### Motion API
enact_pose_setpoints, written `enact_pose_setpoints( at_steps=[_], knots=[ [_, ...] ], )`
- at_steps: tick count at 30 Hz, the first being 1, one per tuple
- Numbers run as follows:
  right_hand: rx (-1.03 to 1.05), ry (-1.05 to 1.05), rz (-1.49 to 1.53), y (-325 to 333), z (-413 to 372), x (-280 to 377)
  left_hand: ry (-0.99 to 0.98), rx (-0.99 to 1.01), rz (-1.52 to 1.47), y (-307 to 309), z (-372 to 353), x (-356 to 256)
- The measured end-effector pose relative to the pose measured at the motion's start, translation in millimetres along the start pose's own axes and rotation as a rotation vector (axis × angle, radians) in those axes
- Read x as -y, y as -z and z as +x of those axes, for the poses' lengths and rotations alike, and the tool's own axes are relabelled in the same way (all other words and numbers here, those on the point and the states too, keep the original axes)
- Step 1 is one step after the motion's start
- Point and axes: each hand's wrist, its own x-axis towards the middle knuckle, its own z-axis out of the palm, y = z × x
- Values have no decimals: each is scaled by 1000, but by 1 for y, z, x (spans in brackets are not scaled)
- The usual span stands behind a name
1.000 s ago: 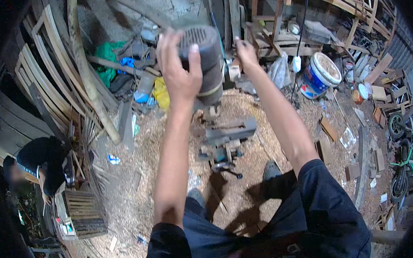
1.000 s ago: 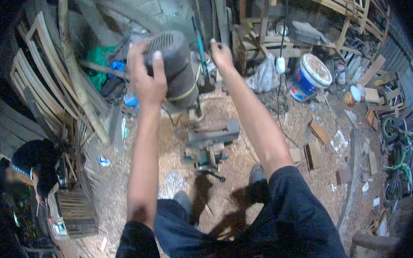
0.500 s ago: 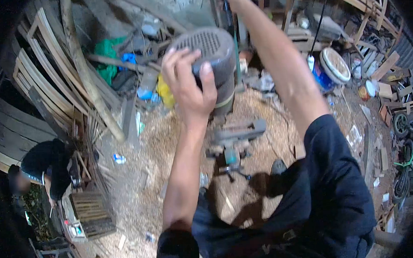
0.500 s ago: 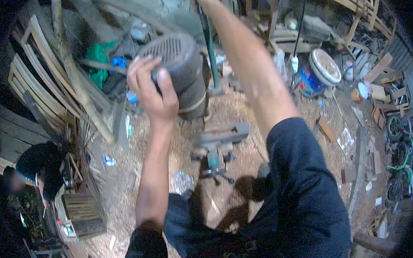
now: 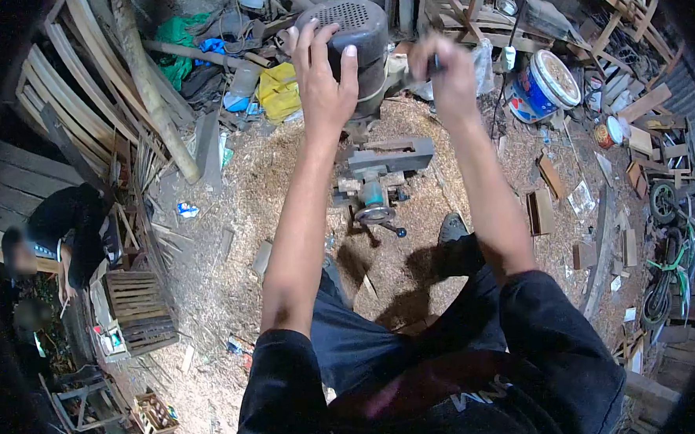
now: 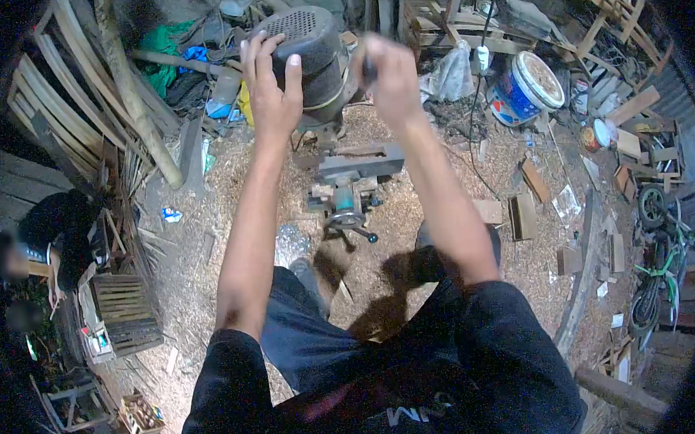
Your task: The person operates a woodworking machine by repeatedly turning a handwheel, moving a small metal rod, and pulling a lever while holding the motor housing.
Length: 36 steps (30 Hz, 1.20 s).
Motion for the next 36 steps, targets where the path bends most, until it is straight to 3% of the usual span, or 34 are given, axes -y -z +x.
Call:
enact_pose_setpoints(
  at_steps=[3,7,10,13,17,20,22,25,26,28,29,32,35,36],
  knots=[
    [109,82,20,6,-108,1,122,105,-71,19,-26,-14],
    [24,20,-154,-2,-248,-13,343,202,-127,43,-98,-27],
    [7,-16,-286,-5,-300,-40,480,268,-110,46,-176,-17],
    [32,-7,-351,-3,-300,-40,631,359,-89,57,-224,-36],
    [54,35,-407,-1,-268,-17,648,311,-140,64,-244,-39],
    [-122,-187,-248,-17,-182,33,671,295,-144,70,-250,-39],
    [-196,-283,-141,-21,-162,26,667,309,-137,72,-260,-31],
    [-161,-106,-220,-19,-189,18,753,392,-116,78,-272,-26],
    [-177,-173,-156,-22,-219,10,654,361,-106,80,-278,-24],
    [-98,7,-303,-15,-279,-19,769,399,-154,78,-286,-19],
    [-42,-19,-358,-12,-303,-23,837,422,-178,80,-297,-20],
    [119,-131,-465,-4,-320,-25,713,422,-61,77,-321,-21],
    [126,-106,-515,-1,-307,-24,836,503,-96,77,-324,-28],
    [44,-13,-457,-3,-294,-28,836,469,-107,75,-322,-30]
  ],
)
